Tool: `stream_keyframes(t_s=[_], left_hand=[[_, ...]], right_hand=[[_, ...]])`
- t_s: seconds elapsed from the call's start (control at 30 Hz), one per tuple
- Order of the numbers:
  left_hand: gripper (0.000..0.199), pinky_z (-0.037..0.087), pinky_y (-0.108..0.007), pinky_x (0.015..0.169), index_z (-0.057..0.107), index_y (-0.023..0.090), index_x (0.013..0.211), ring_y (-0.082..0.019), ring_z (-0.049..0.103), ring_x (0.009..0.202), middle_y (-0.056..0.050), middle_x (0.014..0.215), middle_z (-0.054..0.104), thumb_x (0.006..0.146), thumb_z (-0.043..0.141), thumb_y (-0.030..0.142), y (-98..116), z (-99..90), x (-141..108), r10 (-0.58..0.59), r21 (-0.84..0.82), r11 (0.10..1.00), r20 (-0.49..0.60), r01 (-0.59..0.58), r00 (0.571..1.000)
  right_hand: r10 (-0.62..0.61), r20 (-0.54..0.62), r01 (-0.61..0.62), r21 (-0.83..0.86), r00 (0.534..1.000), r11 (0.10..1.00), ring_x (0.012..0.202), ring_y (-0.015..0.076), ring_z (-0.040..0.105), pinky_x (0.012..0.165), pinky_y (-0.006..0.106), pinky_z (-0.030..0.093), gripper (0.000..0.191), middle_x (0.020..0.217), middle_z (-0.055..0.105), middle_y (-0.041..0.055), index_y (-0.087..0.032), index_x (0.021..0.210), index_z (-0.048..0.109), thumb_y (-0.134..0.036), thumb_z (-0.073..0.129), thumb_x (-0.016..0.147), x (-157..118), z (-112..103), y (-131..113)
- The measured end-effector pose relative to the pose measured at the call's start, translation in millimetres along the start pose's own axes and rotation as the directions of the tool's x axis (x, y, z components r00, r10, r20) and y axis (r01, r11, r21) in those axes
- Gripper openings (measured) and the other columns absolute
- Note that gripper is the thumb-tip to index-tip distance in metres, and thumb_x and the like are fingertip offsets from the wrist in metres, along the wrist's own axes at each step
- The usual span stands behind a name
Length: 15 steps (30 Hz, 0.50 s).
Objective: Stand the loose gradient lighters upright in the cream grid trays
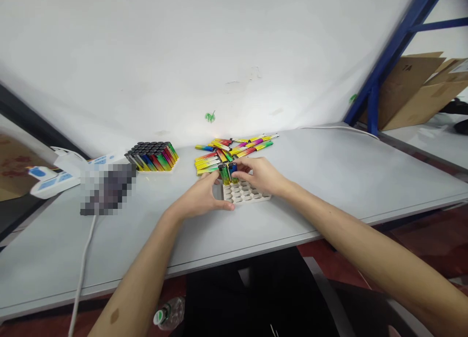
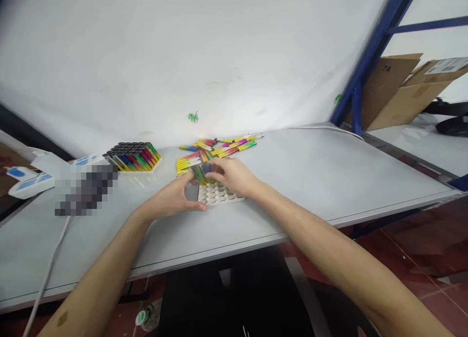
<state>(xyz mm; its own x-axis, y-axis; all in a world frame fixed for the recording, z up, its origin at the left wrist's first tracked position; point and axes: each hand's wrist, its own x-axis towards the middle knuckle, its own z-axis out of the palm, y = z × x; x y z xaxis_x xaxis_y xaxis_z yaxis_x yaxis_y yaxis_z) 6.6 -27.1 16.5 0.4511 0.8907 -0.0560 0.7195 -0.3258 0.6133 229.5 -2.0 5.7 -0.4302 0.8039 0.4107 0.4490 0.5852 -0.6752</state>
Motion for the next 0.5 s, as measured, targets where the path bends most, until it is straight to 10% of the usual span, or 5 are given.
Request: stream_keyframes(t_s=[0.23,0.5], left_hand=[[0.089,0.048,-0.048,0.101,0.052,0.02,0.129,-0.036,0.055,0.122,-0.013,0.129,0.058,0.061,0.082,0.067,0.4,-1.1,-0.8,-0.028,0.036,0.999,-0.005,0.028,1.0],[0.084,0.048,-0.046,0.101,0.052,0.02,0.127,-0.035,0.055,0.123,-0.013,0.128,0.059,0.063,0.081,0.067,-0.2,-0.9,0.2,-0.01,0.054,0.999,0.002,0.01,1.0]], right_hand=[[0.075,-0.086,-0.081,-0.062,0.993,0.995,0.091,0.0195,0.067,0.084,0.031,0.047,0.038,0.097,0.076,0.0055,-0.018,0.095,0.073,-0.035,0.041,0.106,6.8,-12.2,17.6],[0.157,-0.038,-0.16,-0.355,0.987,0.921,0.099,0.023,0.062,0.091,0.034,0.047,0.033,0.107,0.067,0.011,-0.023,0.127,0.071,-0.035,0.061,0.098,22.7,-15.3,60.6]])
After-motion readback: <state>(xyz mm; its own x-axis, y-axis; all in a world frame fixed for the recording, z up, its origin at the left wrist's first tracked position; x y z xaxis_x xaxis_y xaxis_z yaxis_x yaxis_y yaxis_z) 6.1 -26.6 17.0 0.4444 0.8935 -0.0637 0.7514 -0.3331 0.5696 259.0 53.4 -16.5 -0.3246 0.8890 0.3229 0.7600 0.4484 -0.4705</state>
